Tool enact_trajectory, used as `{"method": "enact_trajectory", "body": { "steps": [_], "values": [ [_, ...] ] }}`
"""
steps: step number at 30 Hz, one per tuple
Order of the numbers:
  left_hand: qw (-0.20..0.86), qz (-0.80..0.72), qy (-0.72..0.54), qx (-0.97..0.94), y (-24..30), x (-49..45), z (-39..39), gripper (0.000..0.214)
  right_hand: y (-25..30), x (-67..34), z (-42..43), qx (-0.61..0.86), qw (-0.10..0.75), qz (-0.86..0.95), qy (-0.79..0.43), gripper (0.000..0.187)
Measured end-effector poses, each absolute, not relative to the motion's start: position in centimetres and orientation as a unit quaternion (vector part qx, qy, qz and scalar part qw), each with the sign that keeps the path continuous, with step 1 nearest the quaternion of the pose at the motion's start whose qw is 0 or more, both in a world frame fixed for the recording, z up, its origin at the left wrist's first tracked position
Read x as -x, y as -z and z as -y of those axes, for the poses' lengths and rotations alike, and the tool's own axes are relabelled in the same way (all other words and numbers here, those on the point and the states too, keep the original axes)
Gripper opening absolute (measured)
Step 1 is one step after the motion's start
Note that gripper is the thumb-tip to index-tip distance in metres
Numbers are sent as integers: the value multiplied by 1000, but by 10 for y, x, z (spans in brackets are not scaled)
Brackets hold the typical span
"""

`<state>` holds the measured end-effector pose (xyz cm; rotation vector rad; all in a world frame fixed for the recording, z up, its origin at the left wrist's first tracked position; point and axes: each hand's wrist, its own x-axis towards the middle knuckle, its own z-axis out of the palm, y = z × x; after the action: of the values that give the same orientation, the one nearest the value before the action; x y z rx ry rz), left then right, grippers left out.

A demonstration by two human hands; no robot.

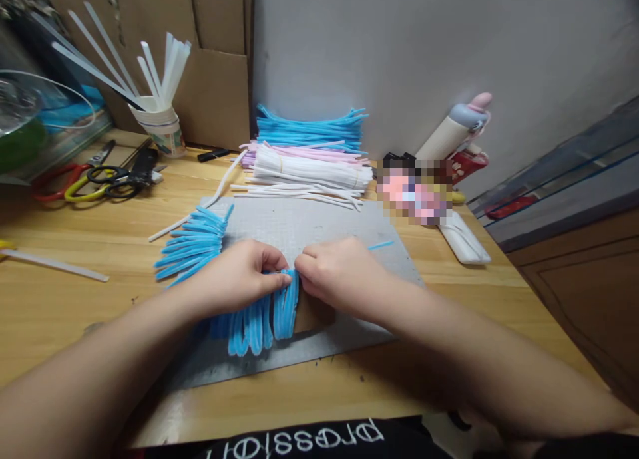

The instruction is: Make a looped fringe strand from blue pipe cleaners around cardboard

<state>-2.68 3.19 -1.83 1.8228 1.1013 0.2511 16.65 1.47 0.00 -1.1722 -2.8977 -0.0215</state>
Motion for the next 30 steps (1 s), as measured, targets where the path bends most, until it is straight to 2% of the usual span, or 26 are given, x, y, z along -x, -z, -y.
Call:
{"method": "enact_trajectory", "body": {
  "steps": [9,14,17,20,22,26,30],
  "values": [
    [416,-509,-190,-729,20,19,-24,29,24,-159,1,551,180,815,-12,10],
    [410,-532,-242,-700,23,13,-20,28,38,-157,4,521,345,764,-162,13],
    [388,-539,-268,-697,24,12,-18,28,43,-155,1,516,432,661,-332,13],
    [357,-542,-265,-714,24,12,-16,28,44,-153,-7,514,437,497,-545,12],
    [341,-542,-260,-723,23,12,-15,29,42,-154,-11,489,438,414,-630,16],
    [336,-541,-258,-727,23,12,-14,29,39,-154,-12,468,448,324,-689,29],
    [329,-539,-254,-732,24,12,-15,30,39,-154,-11,464,452,311,-696,30]
  ]
}}
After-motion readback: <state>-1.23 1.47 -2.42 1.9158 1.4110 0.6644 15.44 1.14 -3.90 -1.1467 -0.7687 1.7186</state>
